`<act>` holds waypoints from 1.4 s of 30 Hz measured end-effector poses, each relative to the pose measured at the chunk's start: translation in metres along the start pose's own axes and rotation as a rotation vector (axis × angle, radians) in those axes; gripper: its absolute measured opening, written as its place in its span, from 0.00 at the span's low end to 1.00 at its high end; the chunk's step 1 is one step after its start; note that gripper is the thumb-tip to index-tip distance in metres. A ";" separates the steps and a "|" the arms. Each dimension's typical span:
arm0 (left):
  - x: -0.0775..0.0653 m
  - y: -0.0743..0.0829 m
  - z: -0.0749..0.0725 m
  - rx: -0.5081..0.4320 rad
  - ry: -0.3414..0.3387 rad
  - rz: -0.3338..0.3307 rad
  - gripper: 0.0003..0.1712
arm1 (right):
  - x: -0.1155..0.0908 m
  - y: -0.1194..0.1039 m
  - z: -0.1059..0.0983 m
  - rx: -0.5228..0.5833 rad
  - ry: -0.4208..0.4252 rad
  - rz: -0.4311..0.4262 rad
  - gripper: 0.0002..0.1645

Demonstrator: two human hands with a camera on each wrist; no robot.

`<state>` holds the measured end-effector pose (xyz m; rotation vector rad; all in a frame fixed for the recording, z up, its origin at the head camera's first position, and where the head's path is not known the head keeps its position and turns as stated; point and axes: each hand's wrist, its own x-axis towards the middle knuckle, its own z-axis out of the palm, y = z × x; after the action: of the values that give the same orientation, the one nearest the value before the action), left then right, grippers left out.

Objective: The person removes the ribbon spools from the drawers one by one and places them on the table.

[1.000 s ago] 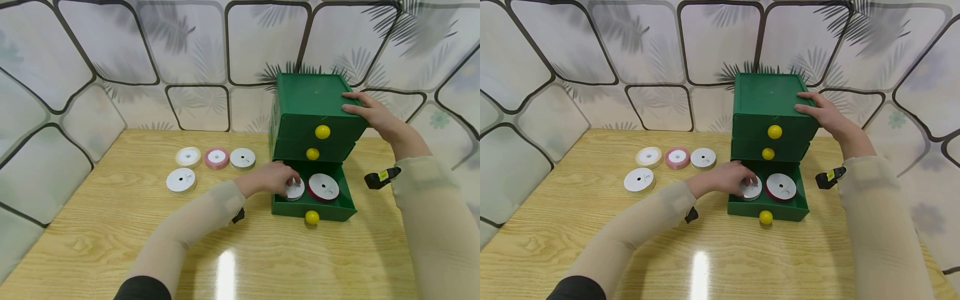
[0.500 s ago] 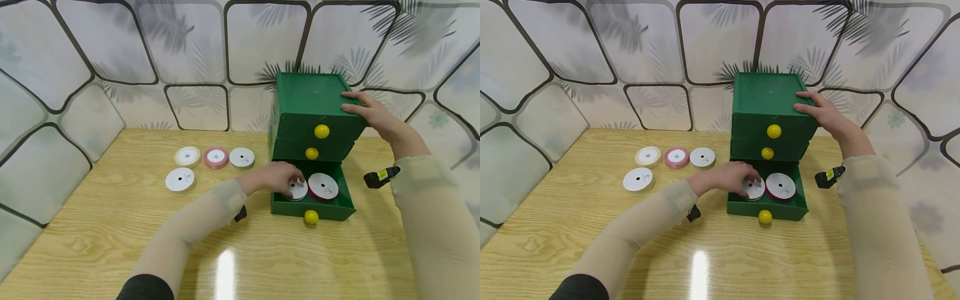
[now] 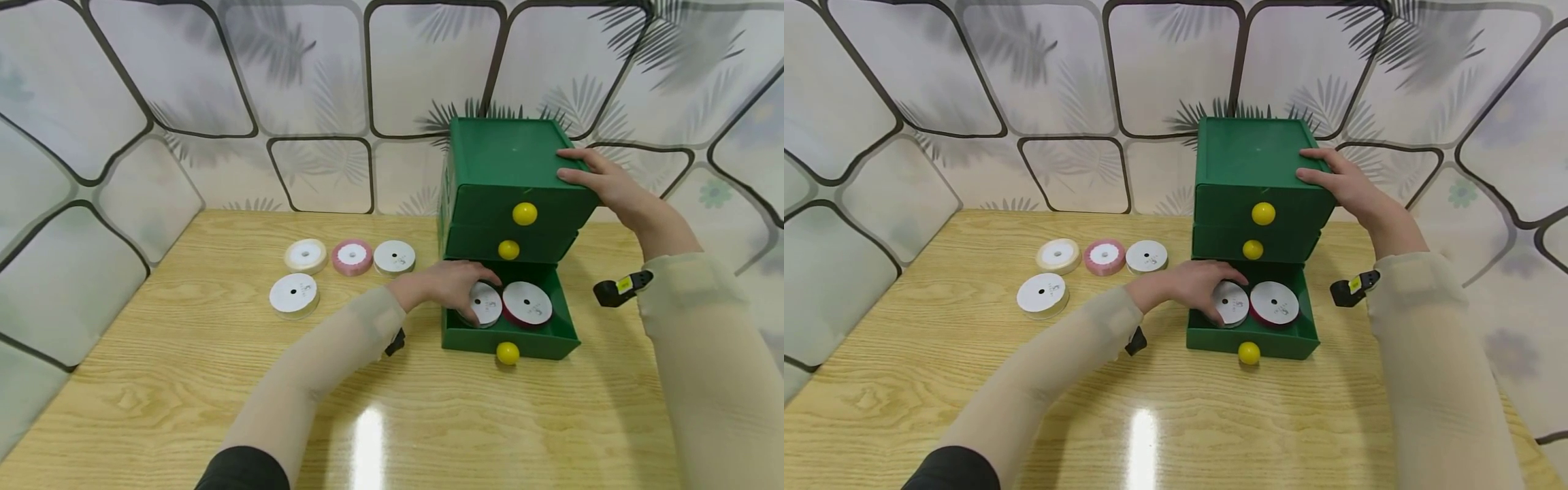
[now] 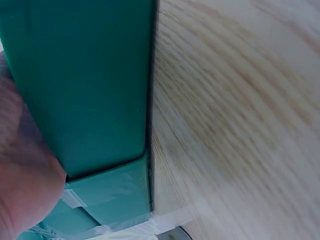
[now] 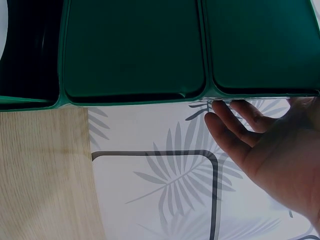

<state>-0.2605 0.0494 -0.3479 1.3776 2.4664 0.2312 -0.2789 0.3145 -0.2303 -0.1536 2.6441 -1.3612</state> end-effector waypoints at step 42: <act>-0.009 -0.001 -0.003 -0.035 0.052 0.047 0.45 | 0.001 0.001 0.001 0.002 0.010 0.007 0.39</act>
<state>-0.2580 0.0414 -0.3436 1.4341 2.4610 0.3236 -0.2793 0.3146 -0.2316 -0.1381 2.6483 -1.3662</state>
